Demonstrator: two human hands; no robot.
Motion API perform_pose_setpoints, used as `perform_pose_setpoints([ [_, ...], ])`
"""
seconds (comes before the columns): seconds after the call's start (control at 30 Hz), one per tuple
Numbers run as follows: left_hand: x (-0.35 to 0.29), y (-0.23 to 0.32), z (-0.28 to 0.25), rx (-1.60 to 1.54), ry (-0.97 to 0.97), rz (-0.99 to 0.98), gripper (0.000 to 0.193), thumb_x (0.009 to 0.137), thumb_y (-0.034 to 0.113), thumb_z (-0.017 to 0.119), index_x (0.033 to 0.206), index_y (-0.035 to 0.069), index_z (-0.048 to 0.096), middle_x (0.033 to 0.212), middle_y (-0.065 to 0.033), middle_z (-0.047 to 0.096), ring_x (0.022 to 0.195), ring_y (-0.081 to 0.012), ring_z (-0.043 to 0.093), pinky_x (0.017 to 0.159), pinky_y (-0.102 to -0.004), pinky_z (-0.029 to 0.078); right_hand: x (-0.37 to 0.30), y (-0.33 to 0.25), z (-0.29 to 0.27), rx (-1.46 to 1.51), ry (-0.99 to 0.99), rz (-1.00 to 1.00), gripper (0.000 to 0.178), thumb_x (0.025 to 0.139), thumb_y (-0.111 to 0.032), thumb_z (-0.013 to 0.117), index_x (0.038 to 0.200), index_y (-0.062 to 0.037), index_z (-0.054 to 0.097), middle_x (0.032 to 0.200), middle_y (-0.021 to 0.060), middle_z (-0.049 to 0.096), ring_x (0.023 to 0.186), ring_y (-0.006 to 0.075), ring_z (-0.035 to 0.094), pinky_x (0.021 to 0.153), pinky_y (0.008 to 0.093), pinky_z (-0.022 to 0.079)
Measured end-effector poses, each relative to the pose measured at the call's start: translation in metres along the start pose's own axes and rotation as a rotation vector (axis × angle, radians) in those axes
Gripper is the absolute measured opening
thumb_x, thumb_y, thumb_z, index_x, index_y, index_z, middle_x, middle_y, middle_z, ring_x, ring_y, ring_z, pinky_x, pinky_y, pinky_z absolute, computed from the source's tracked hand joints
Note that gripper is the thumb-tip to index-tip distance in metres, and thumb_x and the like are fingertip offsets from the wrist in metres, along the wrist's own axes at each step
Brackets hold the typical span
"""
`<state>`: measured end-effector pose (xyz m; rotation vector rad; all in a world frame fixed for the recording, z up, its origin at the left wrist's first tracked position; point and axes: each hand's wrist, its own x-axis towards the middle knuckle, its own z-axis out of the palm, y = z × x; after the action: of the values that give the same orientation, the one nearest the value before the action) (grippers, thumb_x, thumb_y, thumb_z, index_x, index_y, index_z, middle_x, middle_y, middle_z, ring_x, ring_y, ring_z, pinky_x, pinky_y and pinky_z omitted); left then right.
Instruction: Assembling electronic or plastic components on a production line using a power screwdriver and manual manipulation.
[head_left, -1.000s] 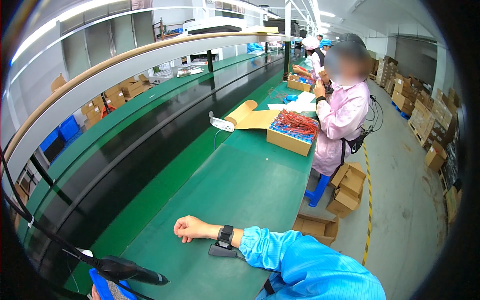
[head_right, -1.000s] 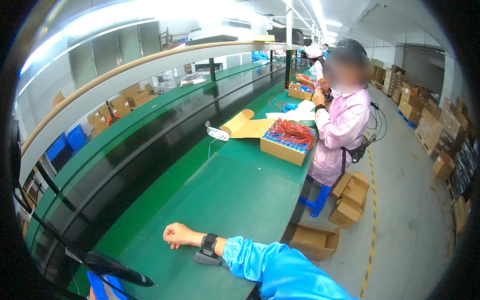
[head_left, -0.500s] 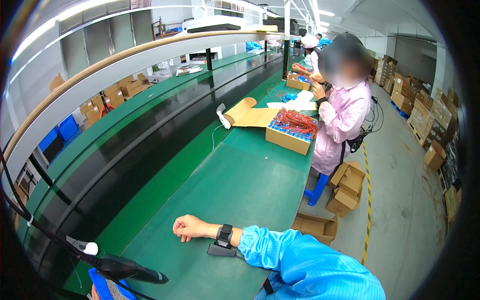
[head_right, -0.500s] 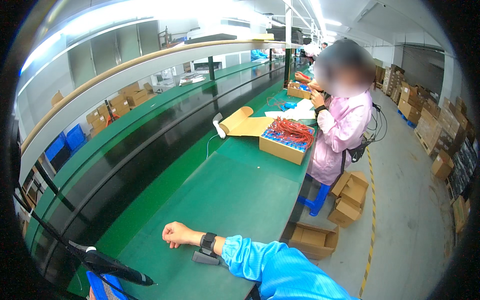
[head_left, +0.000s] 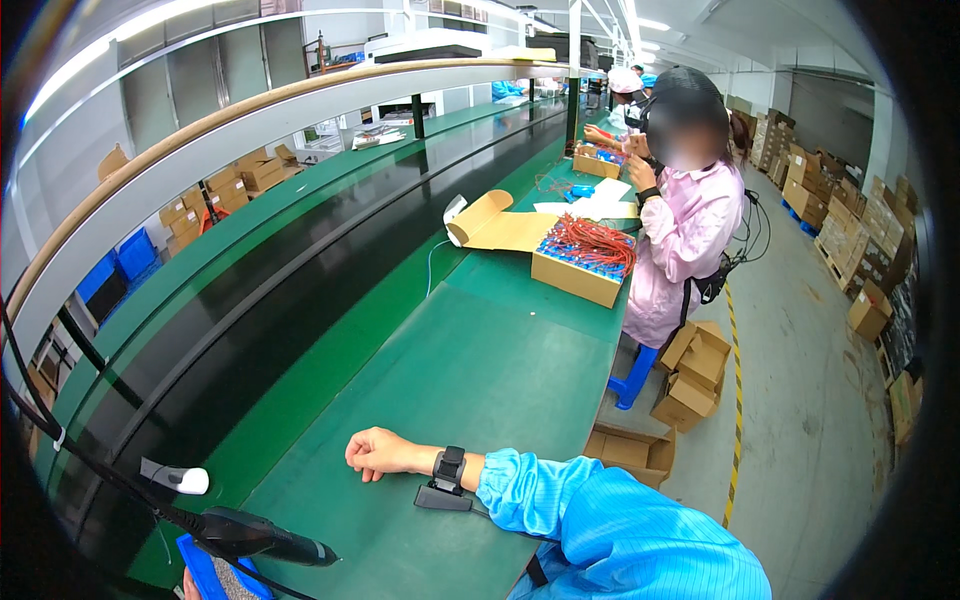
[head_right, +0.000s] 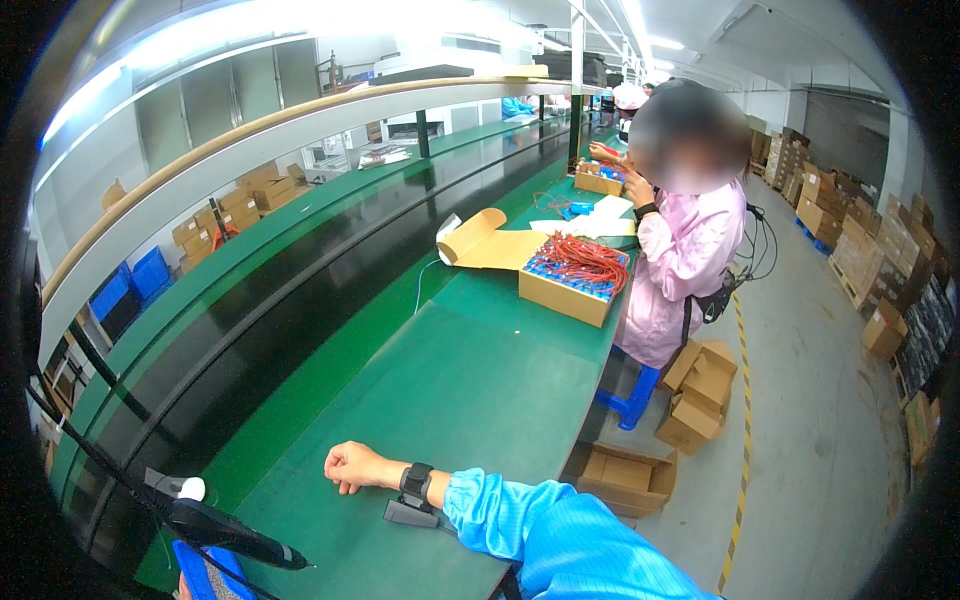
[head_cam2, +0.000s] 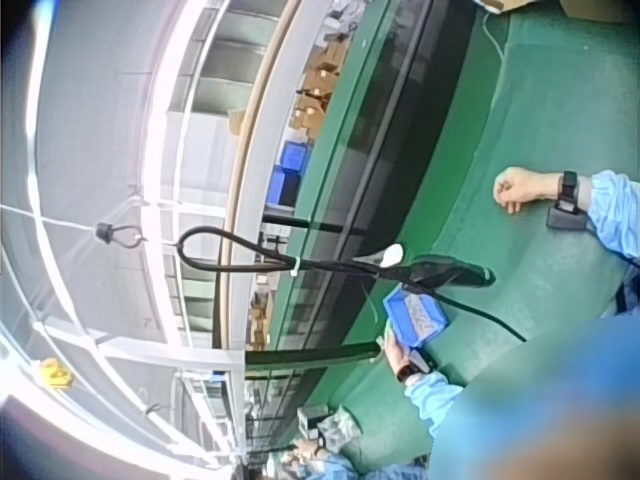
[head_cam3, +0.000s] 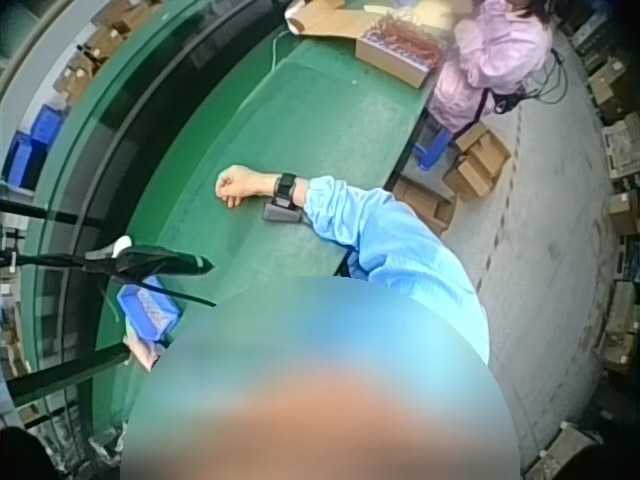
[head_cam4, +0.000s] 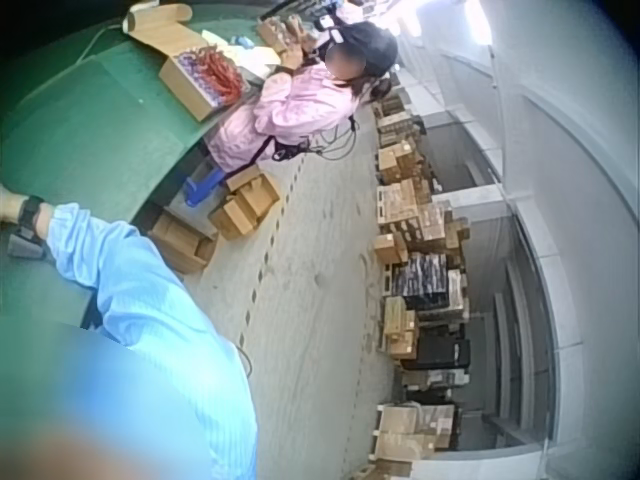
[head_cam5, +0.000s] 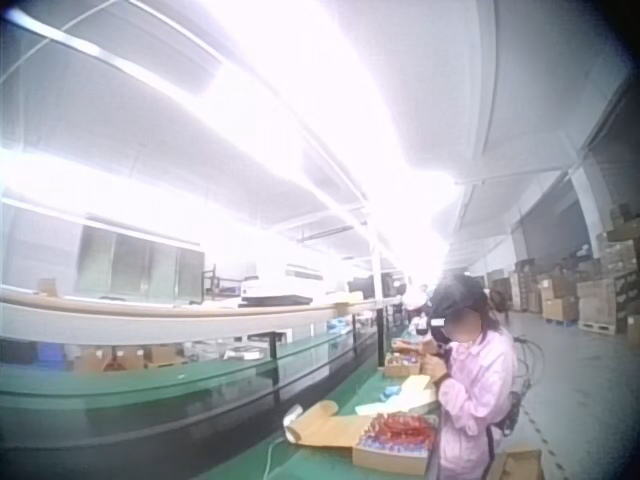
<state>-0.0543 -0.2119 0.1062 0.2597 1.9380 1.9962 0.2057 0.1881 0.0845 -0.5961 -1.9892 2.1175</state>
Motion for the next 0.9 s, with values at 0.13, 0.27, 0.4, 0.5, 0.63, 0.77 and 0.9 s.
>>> perform_pose_setpoints([
  [0.13,-0.001,0.001,0.001,-0.01,0.007,-0.025,0.042,0.082,0.016,0.053,0.117,-0.004,0.043,0.119,-0.0157,0.043,0.106,-0.0262,0.045,0.088,-0.0404,0.039,-0.001,-0.001,0.0,0.015,-0.002,-0.003,0.014,0.078,-0.012,0.05,0.087,-0.0012,0.052,0.077,0.006,0.055,0.061,0.013,0.058,0.05,0.0224,0.047],
  [0.27,0.004,-0.004,-0.005,-0.025,-0.019,-0.025,0.04,0.082,0.016,0.052,0.116,-0.003,0.044,0.12,-0.0157,0.043,0.106,-0.0263,0.045,0.087,-0.0402,0.039,-0.001,-0.001,0.0,0.01,-0.002,-0.002,0.014,0.078,-0.012,0.05,0.087,-0.001,0.053,0.077,0.0057,0.055,0.061,0.0129,0.058,0.05,0.0225,0.047],
  [0.4,0.001,-0.001,-0.002,0.007,-0.019,-0.003,0.045,0.081,0.017,0.055,0.118,-0.003,0.039,0.118,-0.0158,0.043,0.106,-0.0262,0.045,0.087,-0.0405,0.039,0.0,0.0,0.0,0.006,-0.001,-0.01,0.015,0.079,-0.012,0.05,0.087,-0.0009,0.053,0.077,0.0054,0.055,0.061,0.0126,0.058,0.05,0.0226,0.047],
  [0.5,0.0,0.001,0.0,0.001,-0.002,-0.004,0.048,0.08,0.017,0.056,0.118,-0.002,0.035,0.118,-0.0158,0.043,0.105,-0.0263,0.045,0.086,-0.0407,0.04,0.0,0.0,-0.001,0.009,-0.004,-0.016,0.015,0.079,-0.013,0.05,0.087,-0.001,0.053,0.077,0.0054,0.055,0.061,0.0125,0.058,0.05,0.0225,0.047],
  [0.63,0.005,-0.005,-0.007,-0.011,-0.036,0.007,0.05,0.08,0.017,0.056,0.12,-0.001,0.033,0.12,-0.0163,0.041,0.105,-0.0271,0.044,0.086,-0.0412,0.039,-0.001,0.0,0.0,0.016,-0.009,-0.013,0.014,0.079,-0.013,0.05,0.087,-0.001,0.053,0.077,0.0053,0.055,0.06,0.0123,0.058,0.05,0.0224,0.047],
  [0.77,0.004,-0.004,-0.008,0.007,-0.038,0.003,0.05,0.08,0.017,0.056,0.121,-0.002,0.034,0.12,-0.0166,0.04,0.105,-0.0274,0.044,0.087,-0.0417,0.039,-0.001,-0.002,0.0,0.014,-0.007,-0.009,0.014,0.079,-0.013,0.05,0.087,-0.0012,0.053,0.076,0.0052,0.055,0.06,0.0123,0.057,0.05,0.0223,0.047],
  [0.9,-0.001,0.001,0.001,0.006,-0.002,0.006,0.048,0.08,0.017,0.056,0.12,-0.002,0.037,0.12,-0.0163,0.04,0.106,-0.0273,0.043,0.087,-0.0419,0.038,-0.001,-0.002,0.0,0.012,-0.005,-0.009,0.014,0.079,-0.012,0.05,0.087,-0.0011,0.053,0.076,0.0052,0.055,0.06,0.0123,0.057,0.05,0.0223,0.047],
])
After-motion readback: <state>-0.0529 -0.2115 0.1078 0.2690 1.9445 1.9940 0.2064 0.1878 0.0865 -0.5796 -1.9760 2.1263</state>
